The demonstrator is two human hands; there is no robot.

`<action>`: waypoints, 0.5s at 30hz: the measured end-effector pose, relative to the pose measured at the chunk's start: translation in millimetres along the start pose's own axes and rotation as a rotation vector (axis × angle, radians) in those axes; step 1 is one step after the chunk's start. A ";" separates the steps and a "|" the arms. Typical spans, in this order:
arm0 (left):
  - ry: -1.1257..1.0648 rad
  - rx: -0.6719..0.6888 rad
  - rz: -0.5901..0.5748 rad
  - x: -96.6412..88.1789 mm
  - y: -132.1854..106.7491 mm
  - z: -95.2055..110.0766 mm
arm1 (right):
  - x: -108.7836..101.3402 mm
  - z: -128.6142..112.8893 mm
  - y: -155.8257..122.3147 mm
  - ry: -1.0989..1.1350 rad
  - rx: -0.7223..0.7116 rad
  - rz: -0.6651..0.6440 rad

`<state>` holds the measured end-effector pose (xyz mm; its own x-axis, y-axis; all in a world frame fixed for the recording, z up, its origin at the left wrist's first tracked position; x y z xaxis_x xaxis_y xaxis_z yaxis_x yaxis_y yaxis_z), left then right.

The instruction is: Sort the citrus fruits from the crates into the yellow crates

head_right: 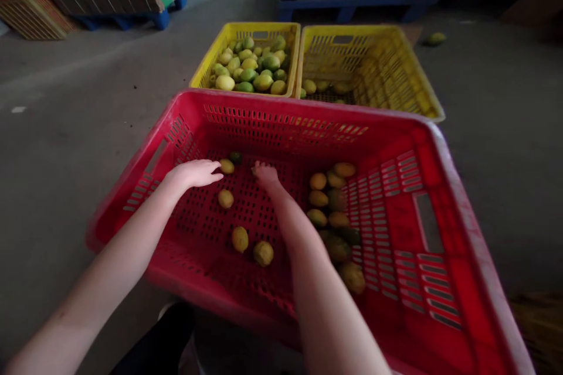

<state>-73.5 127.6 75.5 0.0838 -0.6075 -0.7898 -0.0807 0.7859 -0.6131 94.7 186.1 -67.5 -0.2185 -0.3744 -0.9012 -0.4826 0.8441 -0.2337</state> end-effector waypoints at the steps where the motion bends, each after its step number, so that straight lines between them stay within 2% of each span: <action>1: 0.016 0.010 -0.012 2.9 0.8 2.7 | -6.6 3.3 -7.9 0.015 -0.004 -0.004; 3: 0.049 0.036 -0.061 12.3 4.3 10.2 | -26.0 9.7 -28.9 0.103 0.020 0.040; 4: 0.059 0.046 -0.095 18.9 6.9 14.7 | -38.6 13.1 -42.9 0.232 0.068 0.103; 5: 0.064 0.052 -0.129 26.7 9.9 19.6 | -52.3 15.6 -59.1 0.410 0.115 0.184; 7: 0.066 0.066 -0.190 46.0 15.0 30.5 | -77.7 15.3 -95.6 0.912 0.193 0.288; 9: 0.069 0.092 -0.241 69.4 16.8 42.3 | -100.5 6.9 -131.6 1.414 0.219 0.294; 10: 0.072 0.111 -0.267 82.0 16.1 48.4 | -111.4 3.4 -148.1 1.567 0.238 0.310; 12: 0.074 0.158 -0.317 106.4 12.6 60.9 | -128.7 2.8 -174.4 1.733 0.302 0.407; 15: 0.058 0.223 -0.366 132.2 7.7 83.2 | -137.0 17.2 -193.4 1.789 0.465 0.558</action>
<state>19.6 63.0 -32.3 0.0102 -0.8513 -0.5245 0.1611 0.5191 -0.8394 232.6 80.8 94.8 -0.8719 0.2887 0.3955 0.1010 0.8964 -0.4316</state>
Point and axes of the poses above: each hand's wrist, its own y-axis towards the middle knuckle, its own x-axis out of the palm, z = x × y, the point moved 4 cm from there along y, towards the middle knuckle, and after that the axes turned 12 degrees about -x, right-handed, at the moved point
